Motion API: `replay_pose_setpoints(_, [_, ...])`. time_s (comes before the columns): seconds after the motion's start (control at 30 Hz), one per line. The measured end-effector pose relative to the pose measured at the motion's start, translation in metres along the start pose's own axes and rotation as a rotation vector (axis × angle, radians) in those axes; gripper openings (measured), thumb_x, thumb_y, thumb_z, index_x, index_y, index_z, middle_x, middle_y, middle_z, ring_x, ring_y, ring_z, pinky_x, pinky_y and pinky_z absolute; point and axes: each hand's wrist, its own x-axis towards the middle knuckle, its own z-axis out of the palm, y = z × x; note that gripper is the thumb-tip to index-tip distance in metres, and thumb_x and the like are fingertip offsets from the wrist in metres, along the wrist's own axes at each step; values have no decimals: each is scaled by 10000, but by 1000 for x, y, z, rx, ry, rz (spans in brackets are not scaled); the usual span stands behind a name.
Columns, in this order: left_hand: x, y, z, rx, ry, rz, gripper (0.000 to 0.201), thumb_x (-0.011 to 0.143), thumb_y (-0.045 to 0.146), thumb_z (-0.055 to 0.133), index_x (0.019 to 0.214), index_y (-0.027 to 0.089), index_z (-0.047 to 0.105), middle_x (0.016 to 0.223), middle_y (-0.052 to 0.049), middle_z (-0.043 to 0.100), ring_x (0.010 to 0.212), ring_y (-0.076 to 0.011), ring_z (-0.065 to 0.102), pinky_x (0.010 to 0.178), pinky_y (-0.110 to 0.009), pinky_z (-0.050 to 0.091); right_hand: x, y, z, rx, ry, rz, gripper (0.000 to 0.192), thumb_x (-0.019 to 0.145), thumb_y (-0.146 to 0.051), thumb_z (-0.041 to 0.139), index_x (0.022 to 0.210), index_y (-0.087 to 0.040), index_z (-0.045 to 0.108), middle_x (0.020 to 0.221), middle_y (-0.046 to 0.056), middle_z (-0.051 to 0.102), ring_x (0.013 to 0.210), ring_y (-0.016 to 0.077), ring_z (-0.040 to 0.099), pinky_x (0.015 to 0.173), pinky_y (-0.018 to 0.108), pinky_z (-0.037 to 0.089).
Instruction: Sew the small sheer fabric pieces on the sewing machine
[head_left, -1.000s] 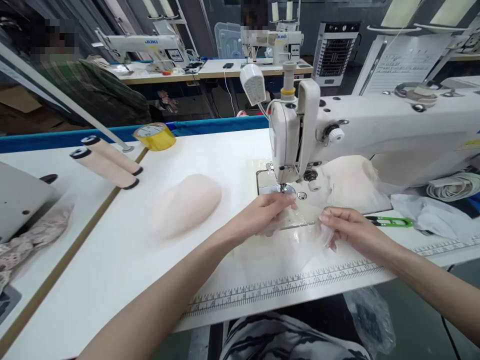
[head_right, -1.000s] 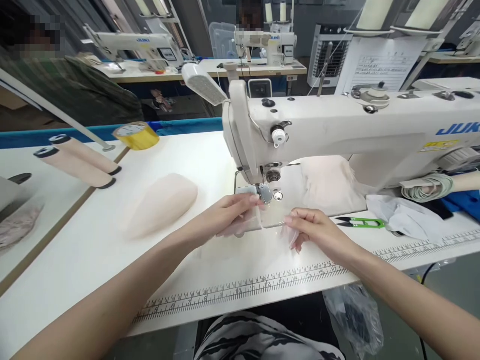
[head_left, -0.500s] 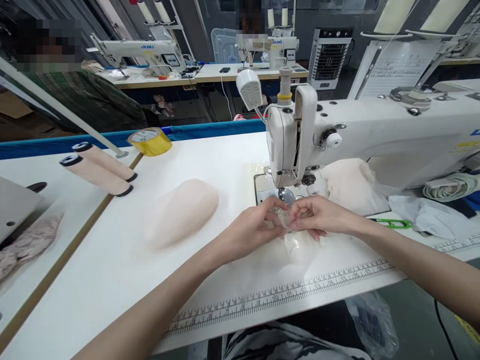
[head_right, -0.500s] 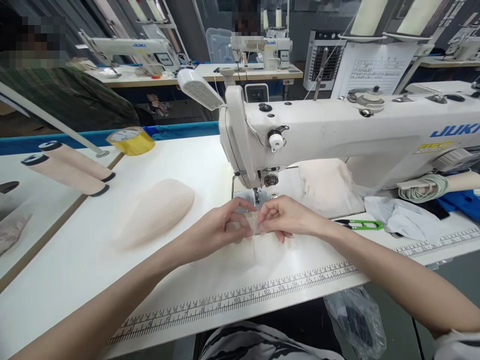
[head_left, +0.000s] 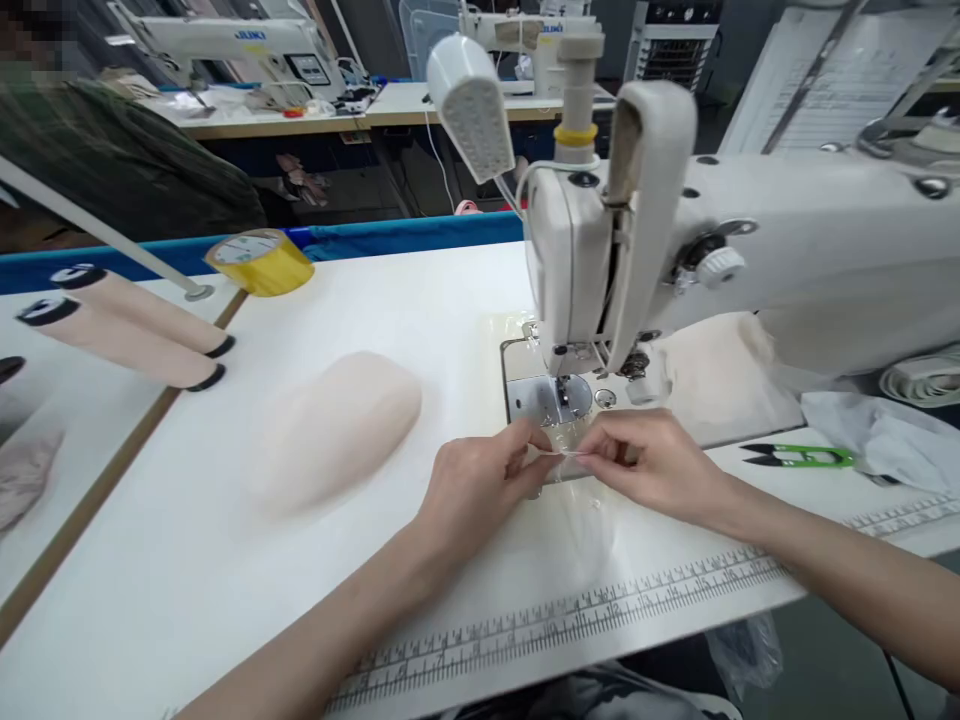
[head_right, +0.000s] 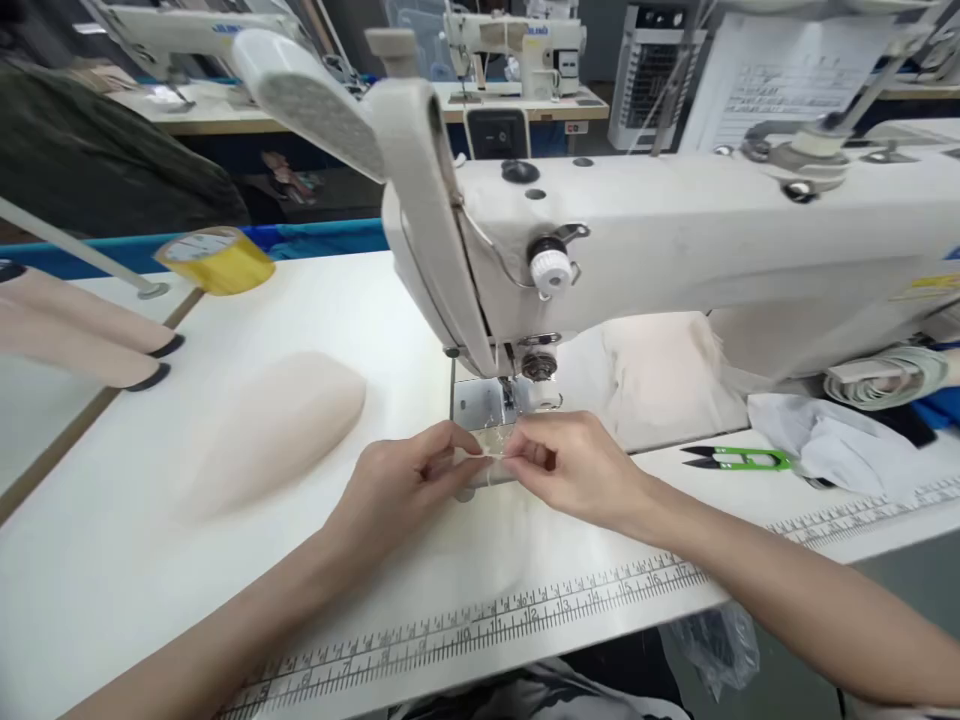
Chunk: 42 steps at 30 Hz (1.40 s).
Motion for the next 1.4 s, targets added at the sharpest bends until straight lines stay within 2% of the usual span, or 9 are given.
replay_pose_setpoints(0.1, [-5,-3,6,112,118,171,166,927,315,502,909,222,638,505,67,614,442,-94,538,494,-208,358,-4,2,3,-117,56,-209,80,856,-142,559,822,-175,623,657,-19,590,547,76,518,493,204,415])
replay_pose_setpoints(0.27, [-8,-3,9,162,227,322,157,940,250,494,943,221,648,539,66,647,418,-72,522,452,-206,346,-8,7,7,-164,72,-245,119,885,-148,537,984,-191,587,658,-32,585,528,73,514,487,193,431])
replay_pose_setpoints(0.37, [-8,-2,8,155,237,328,146,936,235,498,927,213,642,533,67,639,418,-73,527,449,-208,351,-9,8,8,-162,66,-255,204,891,-156,539,1090,-204,543,618,-62,550,510,65,507,490,176,437])
replay_pose_setpoints(0.77, [-9,-1,10,92,255,328,150,932,255,512,821,196,594,528,70,605,423,-64,488,469,-195,366,-7,5,9,-277,28,-318,173,902,-147,489,1054,-193,556,604,-60,562,482,76,489,470,201,404])
replay_pose_setpoints(0.87, [-10,1,10,76,275,322,144,921,275,530,808,193,566,478,80,533,409,-64,442,454,-191,356,-7,5,8,-305,84,-399,163,905,-156,520,1051,-209,570,658,-46,631,490,78,530,473,208,421])
replay_pose_setpoints(0.97, [-12,4,10,45,291,328,88,918,245,519,974,193,562,453,104,473,395,-63,412,452,-185,364,-9,6,6,-418,153,-526,234,884,-117,549,1086,-228,584,659,-45,664,509,94,576,473,226,442])
replay_pose_setpoints(1.07, [-12,6,9,37,281,397,216,909,160,499,1118,204,538,466,113,502,403,-61,449,481,-183,391,-12,8,1,-572,151,-728,351,845,-62,559,1173,-186,577,621,-34,658,532,125,602,459,261,456])
replay_pose_setpoints(1.3, [-13,8,10,61,292,486,65,875,138,562,906,189,586,622,67,684,397,-47,486,445,-205,352,-16,5,-5,-770,131,-984,194,768,-25,632,838,-200,675,619,-4,648,589,156,609,440,300,443])
replay_pose_setpoints(1.4, [-14,12,4,7,210,405,81,881,171,550,851,191,623,602,59,674,410,-58,486,457,-211,350,-17,2,-5,-760,120,-954,185,810,-51,599,804,-226,658,599,-25,643,553,136,589,433,289,423])
